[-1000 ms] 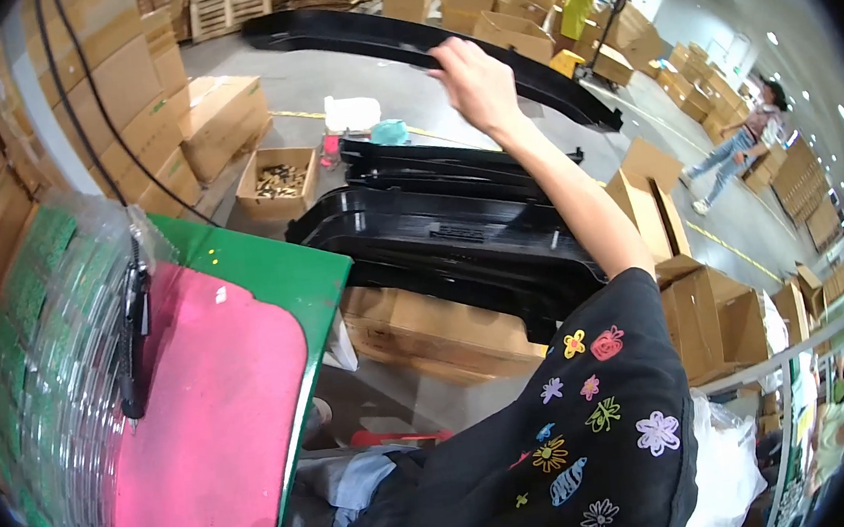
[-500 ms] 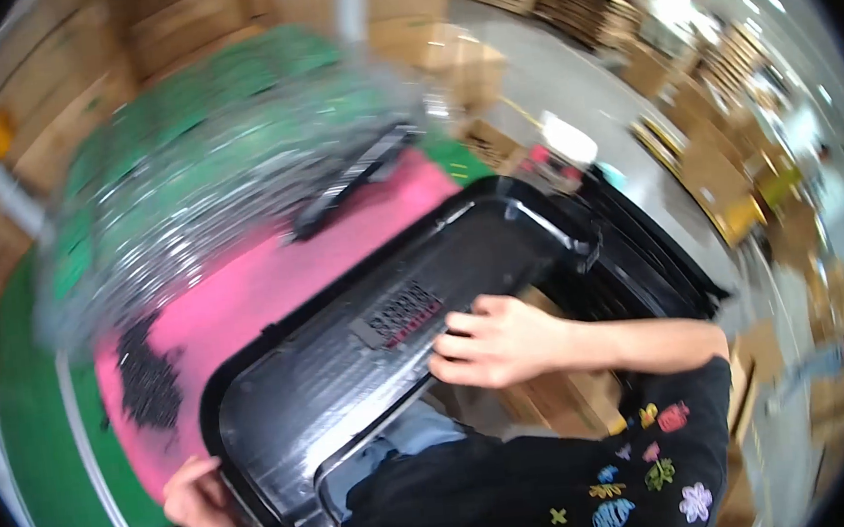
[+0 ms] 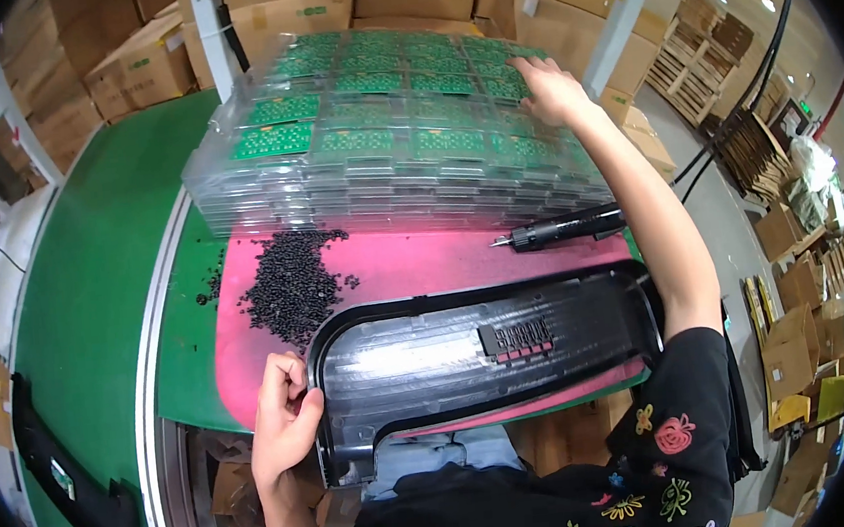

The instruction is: Assembling circuit boards into plastic housings using an electric screwdriver on a factory assembly line.

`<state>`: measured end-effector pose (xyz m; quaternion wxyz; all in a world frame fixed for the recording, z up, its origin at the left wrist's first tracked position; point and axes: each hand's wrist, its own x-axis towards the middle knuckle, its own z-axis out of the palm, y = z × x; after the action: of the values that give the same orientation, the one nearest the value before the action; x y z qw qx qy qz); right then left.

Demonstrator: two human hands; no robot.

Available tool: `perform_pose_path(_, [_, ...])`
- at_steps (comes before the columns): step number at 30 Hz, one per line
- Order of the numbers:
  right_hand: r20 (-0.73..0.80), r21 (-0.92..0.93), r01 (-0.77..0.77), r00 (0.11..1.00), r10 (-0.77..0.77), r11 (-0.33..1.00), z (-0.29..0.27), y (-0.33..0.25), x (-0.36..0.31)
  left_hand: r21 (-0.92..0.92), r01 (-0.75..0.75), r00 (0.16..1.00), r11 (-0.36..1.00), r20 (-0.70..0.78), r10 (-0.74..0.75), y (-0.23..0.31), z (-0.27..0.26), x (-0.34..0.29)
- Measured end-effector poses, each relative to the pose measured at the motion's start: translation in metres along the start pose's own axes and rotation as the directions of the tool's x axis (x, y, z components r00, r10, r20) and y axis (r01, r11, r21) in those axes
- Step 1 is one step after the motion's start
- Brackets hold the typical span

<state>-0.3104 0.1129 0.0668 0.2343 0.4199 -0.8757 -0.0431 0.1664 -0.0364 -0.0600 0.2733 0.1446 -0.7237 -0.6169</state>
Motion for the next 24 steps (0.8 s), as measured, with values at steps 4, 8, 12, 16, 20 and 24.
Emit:
perform_pose_path(4, [0.281, 0.07, -0.187, 0.946, 0.16, 0.98, 0.025, 0.002, 0.025, -0.026, -0.066, 0.998, 0.998, -0.025, 0.065, -0.013, -0.003, -0.003])
perform_pose_path(8, [0.126, 0.012, -0.081, 0.989, 0.078, 0.997, 0.021, 0.006, 0.017, -0.063, -0.194, 0.975, 0.979, -0.12, 0.185, -0.019, 0.001, -0.005])
perform_pose_path(12, [-0.276, 0.574, -0.041, 0.931, 0.24, 0.818, -0.024, -0.028, -0.015, -0.026, -0.168, 0.979, 0.985, -0.123, 0.164, -0.01, -0.001, -0.008])
perform_pose_path(16, [-0.091, 0.989, 0.072, 0.985, 0.145, 0.127, -0.09, -0.093, -0.091, 0.358, -0.275, 0.955, 0.892, -0.001, 0.295, 0.024, -0.003, 0.016])
perform_pose_path(20, [-0.146, 0.973, 0.141, 0.989, -0.011, -0.182, -0.112, -0.143, -0.153, 0.292, -0.433, 0.901, 0.852, 0.164, 0.402, 0.074, 0.037, 0.067])
perform_pose_path(24, [-0.14, 0.971, 0.148, 0.988, 0.057, -0.186, -0.132, -0.161, -0.184, 0.082, -0.311, 0.888, 0.947, 0.379, 0.259, 0.103, 0.074, 0.09])
